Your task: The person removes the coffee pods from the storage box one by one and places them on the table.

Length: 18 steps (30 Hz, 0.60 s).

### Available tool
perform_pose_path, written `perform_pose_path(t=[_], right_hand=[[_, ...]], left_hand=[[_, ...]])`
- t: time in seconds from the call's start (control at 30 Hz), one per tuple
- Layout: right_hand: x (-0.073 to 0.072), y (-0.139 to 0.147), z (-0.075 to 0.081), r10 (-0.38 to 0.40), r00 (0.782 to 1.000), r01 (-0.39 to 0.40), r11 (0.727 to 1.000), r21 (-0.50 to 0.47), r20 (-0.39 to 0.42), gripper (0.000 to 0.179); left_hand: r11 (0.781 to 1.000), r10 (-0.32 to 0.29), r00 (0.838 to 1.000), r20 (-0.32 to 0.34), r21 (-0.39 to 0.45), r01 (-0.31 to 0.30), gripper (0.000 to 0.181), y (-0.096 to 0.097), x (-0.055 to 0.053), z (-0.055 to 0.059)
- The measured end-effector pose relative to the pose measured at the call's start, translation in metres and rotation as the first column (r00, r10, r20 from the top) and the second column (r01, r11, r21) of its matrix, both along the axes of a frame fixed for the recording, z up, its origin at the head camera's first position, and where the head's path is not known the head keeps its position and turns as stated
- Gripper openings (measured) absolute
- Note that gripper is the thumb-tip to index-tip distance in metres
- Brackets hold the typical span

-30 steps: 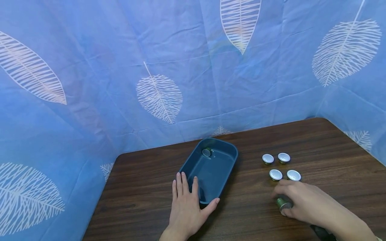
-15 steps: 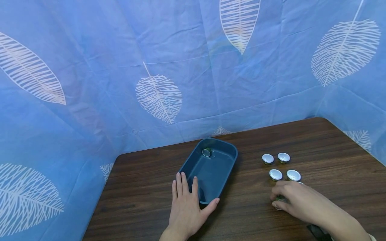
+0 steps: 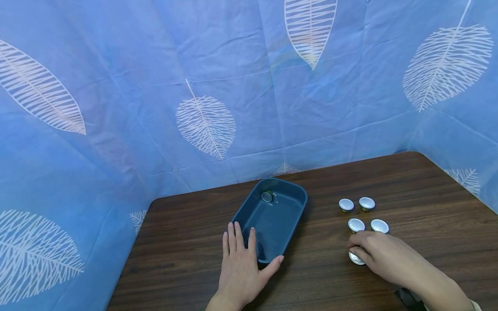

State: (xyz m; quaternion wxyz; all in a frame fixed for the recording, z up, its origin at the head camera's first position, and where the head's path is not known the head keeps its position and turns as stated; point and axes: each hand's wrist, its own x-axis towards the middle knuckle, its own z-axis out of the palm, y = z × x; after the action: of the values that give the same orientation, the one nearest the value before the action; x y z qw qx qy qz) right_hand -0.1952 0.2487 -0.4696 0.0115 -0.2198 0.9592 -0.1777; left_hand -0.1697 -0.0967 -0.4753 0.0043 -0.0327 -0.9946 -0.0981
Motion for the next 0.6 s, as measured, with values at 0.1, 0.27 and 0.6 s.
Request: perform_pose_path(t=[0.1, 0.27, 0.6], right_hand=[[-0.0016, 0.0008, 0.0013, -0.027, 1.0, 0.027, 1.0, 0.012, 0.013, 0.012], [-0.0043, 0.0035, 0.0038, -0.047, 0.998, 0.046, 0.998, 0.034, 0.029, 0.012], [-0.0003, 0.0077, 0.0102, -0.04, 0.999, 0.039, 0.999, 0.01, 0.007, 0.012]], left_hand=[[1.0, 0.001, 1.0, -0.001, -0.001, -0.001, 0.11, 0.0002, 0.0003, 0.0004], [1.0, 0.003, 1.0, 0.002, -0.004, -0.003, 0.11, 0.0006, 0.0005, 0.0002], [1.0, 0.005, 1.0, 0.011, -0.001, -0.005, 0.111, 0.0002, 0.0011, 0.0004]])
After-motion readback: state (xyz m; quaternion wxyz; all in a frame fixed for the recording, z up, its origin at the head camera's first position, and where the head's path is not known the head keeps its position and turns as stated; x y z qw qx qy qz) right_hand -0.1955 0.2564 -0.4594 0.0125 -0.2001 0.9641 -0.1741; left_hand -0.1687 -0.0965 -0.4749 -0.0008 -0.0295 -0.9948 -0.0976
